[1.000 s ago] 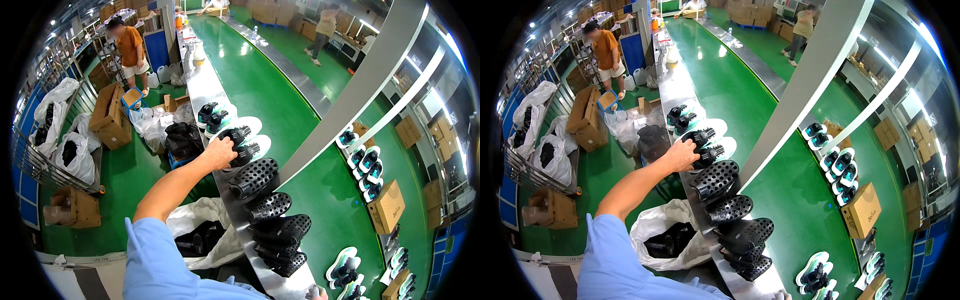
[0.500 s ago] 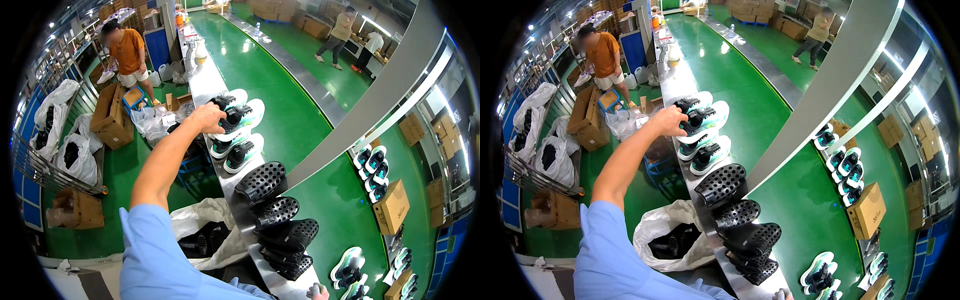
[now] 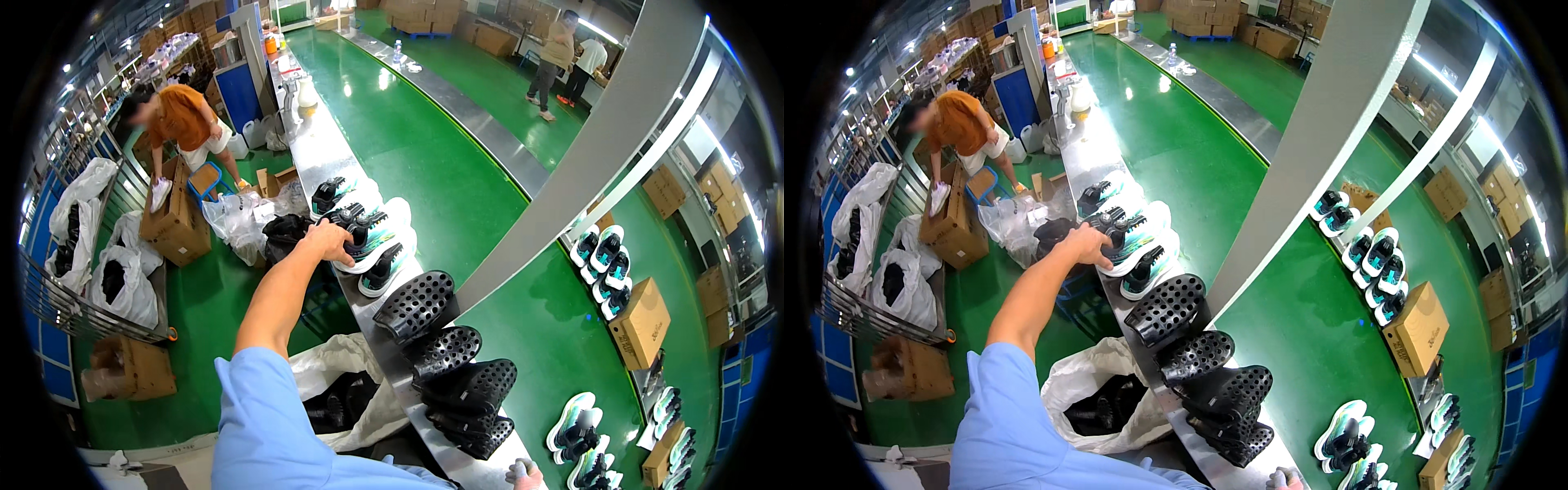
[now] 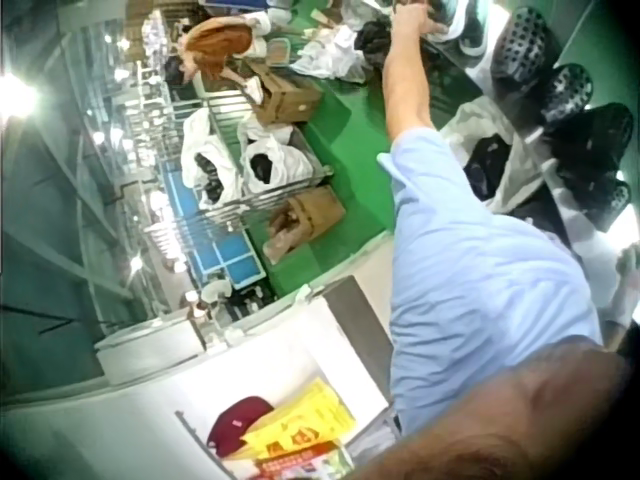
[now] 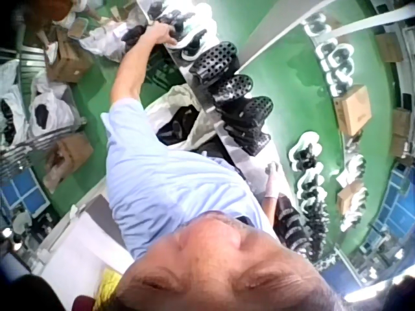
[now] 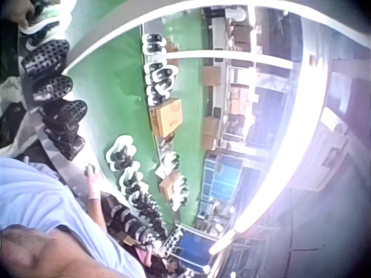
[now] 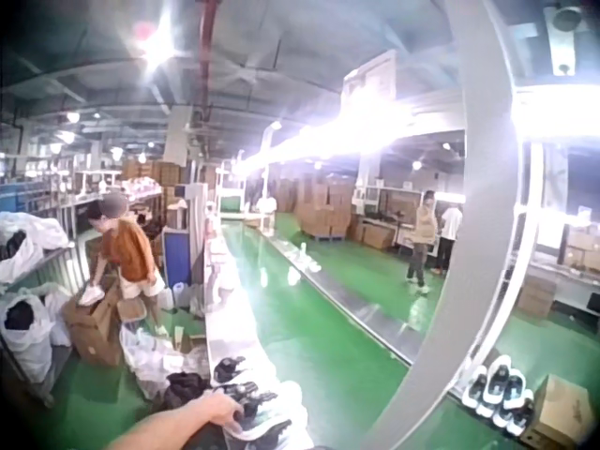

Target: The person picks up pairs of shoes from a conveyor belt, checks the laces and tongue, and then places them on a separate shelf.

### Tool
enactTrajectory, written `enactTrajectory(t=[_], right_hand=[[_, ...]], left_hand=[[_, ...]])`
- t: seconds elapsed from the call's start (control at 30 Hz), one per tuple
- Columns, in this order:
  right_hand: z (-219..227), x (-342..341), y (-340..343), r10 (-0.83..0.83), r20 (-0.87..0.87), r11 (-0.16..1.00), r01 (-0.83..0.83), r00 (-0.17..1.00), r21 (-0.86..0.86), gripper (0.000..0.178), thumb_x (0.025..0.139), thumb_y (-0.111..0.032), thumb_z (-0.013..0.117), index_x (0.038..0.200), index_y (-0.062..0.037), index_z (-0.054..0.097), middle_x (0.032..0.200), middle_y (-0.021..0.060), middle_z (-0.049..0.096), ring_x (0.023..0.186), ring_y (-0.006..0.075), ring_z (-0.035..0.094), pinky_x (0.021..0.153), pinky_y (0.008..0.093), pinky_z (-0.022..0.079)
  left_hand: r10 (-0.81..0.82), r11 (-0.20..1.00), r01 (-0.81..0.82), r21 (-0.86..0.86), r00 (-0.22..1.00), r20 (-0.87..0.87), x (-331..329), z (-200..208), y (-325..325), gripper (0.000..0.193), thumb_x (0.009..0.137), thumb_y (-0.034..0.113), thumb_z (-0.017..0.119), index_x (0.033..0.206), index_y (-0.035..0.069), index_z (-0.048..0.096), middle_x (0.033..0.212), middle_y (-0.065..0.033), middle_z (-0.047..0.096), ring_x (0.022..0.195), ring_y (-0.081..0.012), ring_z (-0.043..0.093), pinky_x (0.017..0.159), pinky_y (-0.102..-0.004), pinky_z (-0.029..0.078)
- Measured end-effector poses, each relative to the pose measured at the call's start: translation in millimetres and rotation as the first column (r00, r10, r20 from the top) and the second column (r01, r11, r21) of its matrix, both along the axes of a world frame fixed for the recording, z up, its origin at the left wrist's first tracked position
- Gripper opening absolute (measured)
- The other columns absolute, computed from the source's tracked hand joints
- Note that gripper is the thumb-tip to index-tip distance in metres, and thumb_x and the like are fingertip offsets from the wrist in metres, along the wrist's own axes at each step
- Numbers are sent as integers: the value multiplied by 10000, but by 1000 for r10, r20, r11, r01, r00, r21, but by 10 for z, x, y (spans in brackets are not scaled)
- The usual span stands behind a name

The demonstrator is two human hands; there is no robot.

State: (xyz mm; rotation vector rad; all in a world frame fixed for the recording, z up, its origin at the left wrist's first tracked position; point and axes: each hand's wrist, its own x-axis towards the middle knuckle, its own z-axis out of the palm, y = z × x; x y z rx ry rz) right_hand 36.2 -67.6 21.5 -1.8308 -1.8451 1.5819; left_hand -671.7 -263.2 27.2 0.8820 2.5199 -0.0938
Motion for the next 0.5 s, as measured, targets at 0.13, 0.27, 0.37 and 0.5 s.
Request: enactTrajectory(t=[0.13,0.27,0.37,0.5], right_hand=[[33,-69,-13,0,-46,1000,0,999,0,376,1038,-292,638,1250,18,652,1040,136,722,900,203,690,841,343,553],[178,-111,-14,2,-22,1000,-1,1000,22,367,1035,-314,637,1184,20,667,1002,135,719,896,198,686,834,337,543],[237,-161,-34,16,-27,999,-15,999,44,390,1035,-338,631,1179,23,668,992,128,716,878,196,678,832,336,536],[170,-170,42,35,-29,999,-36,999,-6,377,1030,-292,641,1215,35,657,1058,134,702,934,206,688,848,338,552]], left_hand=[[1,994,13,111,993,-122,114,-105,-104,706,687,555,890,1317,275,735,1312,-118,686,1373,-387,483,1116,-598,404],[101,926,-31,376,980,-169,258,-127,-239,613,648,500,891,1200,257,779,1308,-120,675,1388,-366,478,1102,-570,416],[167,857,-79,509,977,-129,301,-173,-422,603,656,493,889,1197,249,780,1324,-118,666,1384,-373,479,1111,-550,418],[245,732,-8,682,936,-252,232,-206,-532,541,676,433,905,1113,137,791,1199,-128,718,1290,-350,562,1076,-467,460]])
